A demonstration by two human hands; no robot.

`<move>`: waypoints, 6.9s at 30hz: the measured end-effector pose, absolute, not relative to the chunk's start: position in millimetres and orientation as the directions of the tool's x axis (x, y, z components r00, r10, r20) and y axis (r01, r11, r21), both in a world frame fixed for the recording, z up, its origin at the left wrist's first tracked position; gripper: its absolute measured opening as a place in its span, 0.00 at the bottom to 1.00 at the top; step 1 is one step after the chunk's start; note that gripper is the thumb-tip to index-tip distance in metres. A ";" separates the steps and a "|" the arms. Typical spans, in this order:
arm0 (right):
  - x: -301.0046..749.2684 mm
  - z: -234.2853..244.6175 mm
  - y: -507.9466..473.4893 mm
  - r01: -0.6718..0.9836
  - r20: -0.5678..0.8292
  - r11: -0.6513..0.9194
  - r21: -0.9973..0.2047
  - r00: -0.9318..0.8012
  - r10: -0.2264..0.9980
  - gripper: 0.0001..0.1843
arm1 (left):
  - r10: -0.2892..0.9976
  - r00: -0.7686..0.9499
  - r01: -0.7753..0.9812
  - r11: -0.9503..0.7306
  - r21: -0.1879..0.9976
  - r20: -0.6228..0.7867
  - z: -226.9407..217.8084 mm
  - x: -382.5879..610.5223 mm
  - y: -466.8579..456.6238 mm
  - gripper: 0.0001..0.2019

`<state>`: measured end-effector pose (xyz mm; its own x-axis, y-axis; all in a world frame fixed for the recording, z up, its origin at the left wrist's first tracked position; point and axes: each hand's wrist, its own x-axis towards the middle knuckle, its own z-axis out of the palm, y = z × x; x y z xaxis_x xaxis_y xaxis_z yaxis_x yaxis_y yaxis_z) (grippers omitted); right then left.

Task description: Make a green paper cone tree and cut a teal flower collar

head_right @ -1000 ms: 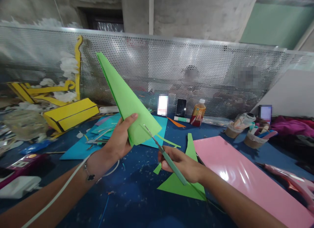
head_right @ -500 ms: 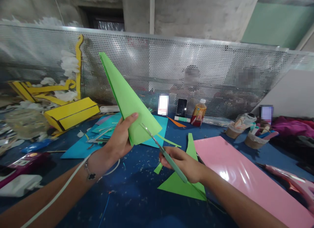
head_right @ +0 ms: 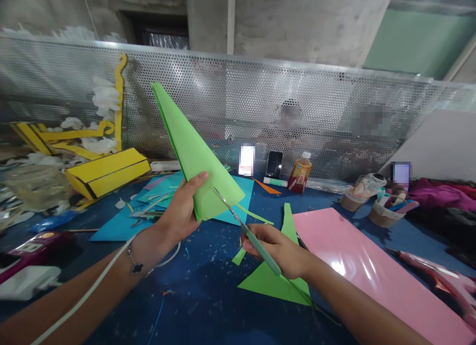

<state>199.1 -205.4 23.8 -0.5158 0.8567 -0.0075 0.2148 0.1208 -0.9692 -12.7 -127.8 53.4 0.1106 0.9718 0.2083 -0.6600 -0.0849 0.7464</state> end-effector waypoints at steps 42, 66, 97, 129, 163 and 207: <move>201.4 28.2 -205.0 0.296 -0.035 0.164 -0.941 -0.566 0.823 0.30 | 0.982 0.017 -0.640 -0.134 0.756 0.188 49.4 -9.6 -125.2 0.25; 198.1 33.7 -206.2 0.404 -0.052 0.169 -0.899 -0.481 0.875 0.30 | 0.983 0.031 -0.659 -0.118 0.742 0.184 48.2 -8.8 -122.3 0.24; 205.9 30.7 -203.8 0.296 -0.045 0.181 -0.938 -0.621 0.783 0.32 | 0.975 -0.032 -0.642 -0.188 0.743 0.218 43.1 -9.0 -117.1 0.28; 206.9 26.8 -202.9 0.394 -0.132 0.094 -0.914 -0.511 0.849 0.30 | 0.977 -0.017 -0.644 -0.174 0.744 0.214 48.7 -10.7 -120.4 0.28; 210.4 21.9 -201.4 0.362 -0.076 0.156 -0.919 -0.552 0.830 0.35 | 0.957 -0.126 -0.633 -0.281 0.721 0.262 41.7 -9.1 -112.8 0.25; 203.2 33.1 -204.3 0.514 -0.115 0.172 -0.840 -0.479 0.870 0.29 | 0.956 -0.092 -0.654 -0.269 0.707 0.279 44.9 -8.6 -115.9 0.27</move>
